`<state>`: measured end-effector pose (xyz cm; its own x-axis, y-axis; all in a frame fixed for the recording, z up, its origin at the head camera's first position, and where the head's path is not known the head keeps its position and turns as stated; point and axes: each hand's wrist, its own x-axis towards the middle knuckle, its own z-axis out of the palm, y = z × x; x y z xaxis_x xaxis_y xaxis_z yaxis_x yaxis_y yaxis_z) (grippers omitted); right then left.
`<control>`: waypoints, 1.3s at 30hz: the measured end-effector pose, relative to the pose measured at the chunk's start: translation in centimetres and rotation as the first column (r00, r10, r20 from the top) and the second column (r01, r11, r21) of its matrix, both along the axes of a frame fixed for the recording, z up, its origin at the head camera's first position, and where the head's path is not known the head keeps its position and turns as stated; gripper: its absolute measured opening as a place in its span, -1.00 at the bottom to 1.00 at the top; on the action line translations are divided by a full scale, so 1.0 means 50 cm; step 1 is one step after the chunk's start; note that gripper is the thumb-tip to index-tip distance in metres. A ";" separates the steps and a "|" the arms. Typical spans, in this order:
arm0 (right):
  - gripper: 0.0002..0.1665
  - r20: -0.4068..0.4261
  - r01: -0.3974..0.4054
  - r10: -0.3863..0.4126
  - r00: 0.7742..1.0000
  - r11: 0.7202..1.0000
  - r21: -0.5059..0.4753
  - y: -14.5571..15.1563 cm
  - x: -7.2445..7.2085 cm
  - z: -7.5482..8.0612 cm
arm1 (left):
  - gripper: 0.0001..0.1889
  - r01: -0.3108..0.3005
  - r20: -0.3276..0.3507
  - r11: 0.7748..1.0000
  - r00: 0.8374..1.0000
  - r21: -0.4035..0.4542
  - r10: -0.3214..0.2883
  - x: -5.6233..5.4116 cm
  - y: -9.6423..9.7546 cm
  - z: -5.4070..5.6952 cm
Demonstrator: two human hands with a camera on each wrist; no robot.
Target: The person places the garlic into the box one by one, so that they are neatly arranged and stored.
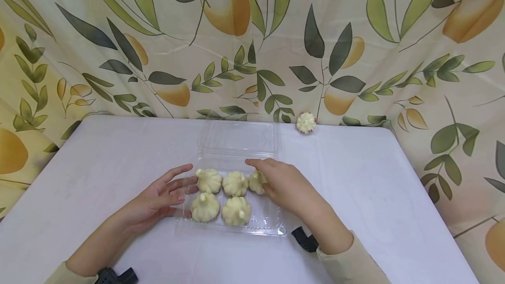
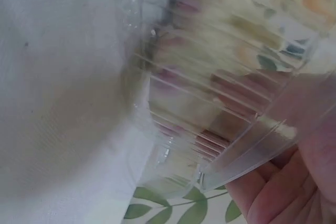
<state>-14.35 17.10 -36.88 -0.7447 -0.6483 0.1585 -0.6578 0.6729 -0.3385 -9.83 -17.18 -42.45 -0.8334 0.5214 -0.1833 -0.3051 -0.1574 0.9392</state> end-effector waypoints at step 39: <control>-0.30 0.330 0.369 -0.248 0.911 0.848 -0.381 0.132 -0.095 0.057 | -0.21 0.001 0.003 1.000 1.000 -0.003 -0.001 -0.002 0.000 -0.005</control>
